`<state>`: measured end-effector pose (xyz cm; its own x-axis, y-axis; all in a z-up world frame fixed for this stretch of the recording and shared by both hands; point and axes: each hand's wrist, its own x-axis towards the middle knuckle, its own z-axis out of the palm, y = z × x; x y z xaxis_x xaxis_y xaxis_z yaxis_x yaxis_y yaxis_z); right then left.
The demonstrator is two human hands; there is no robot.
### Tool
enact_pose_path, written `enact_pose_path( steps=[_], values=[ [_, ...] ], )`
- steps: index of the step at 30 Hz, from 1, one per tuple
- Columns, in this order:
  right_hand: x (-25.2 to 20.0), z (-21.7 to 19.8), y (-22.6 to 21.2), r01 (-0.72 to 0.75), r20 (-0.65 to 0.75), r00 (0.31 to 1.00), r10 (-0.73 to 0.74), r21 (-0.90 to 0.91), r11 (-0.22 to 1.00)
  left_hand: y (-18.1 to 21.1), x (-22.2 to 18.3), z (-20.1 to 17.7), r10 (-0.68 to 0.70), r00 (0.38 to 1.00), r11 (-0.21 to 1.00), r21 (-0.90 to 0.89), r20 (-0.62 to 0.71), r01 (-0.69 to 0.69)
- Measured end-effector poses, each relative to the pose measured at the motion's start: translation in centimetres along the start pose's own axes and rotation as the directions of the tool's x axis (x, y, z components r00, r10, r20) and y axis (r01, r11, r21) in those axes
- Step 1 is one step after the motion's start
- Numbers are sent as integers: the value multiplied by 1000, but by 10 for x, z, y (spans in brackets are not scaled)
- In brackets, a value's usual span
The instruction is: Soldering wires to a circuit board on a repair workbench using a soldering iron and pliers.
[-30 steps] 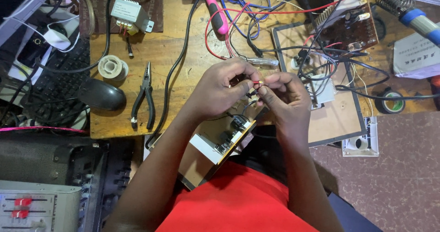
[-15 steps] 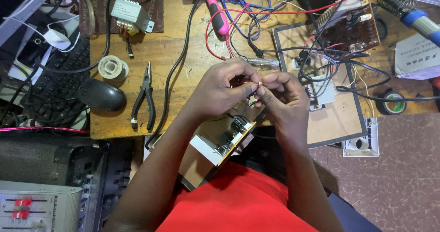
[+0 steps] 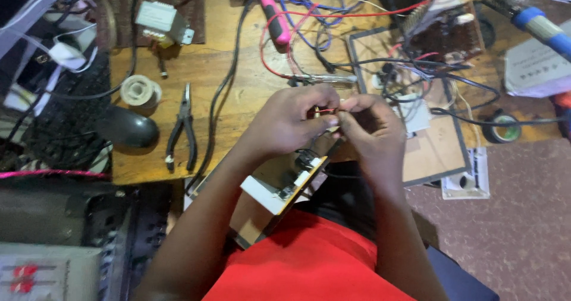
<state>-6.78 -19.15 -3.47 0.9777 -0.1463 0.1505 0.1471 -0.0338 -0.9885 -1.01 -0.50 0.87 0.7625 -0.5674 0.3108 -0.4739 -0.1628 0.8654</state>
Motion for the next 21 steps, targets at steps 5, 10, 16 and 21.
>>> enact_pose_path(
  steps=[5,10,16,21],
  values=[
    [2,-9,-9,89,-80,992,-102,-149,985,-16,1,7,-46,997,998,47,55,43],
    [1,-1,-25,117,-91,988,-127,-115,987,-9,4,5,-191,976,973,152,108,174],
    [-13,-43,-71,140,141,985,-97,-342,929,-16,2,4,-210,974,954,235,87,185],
    [-42,-169,-107,30,96,995,12,-414,910,-10,1,-4,-158,987,987,-9,-13,158]
  ],
)
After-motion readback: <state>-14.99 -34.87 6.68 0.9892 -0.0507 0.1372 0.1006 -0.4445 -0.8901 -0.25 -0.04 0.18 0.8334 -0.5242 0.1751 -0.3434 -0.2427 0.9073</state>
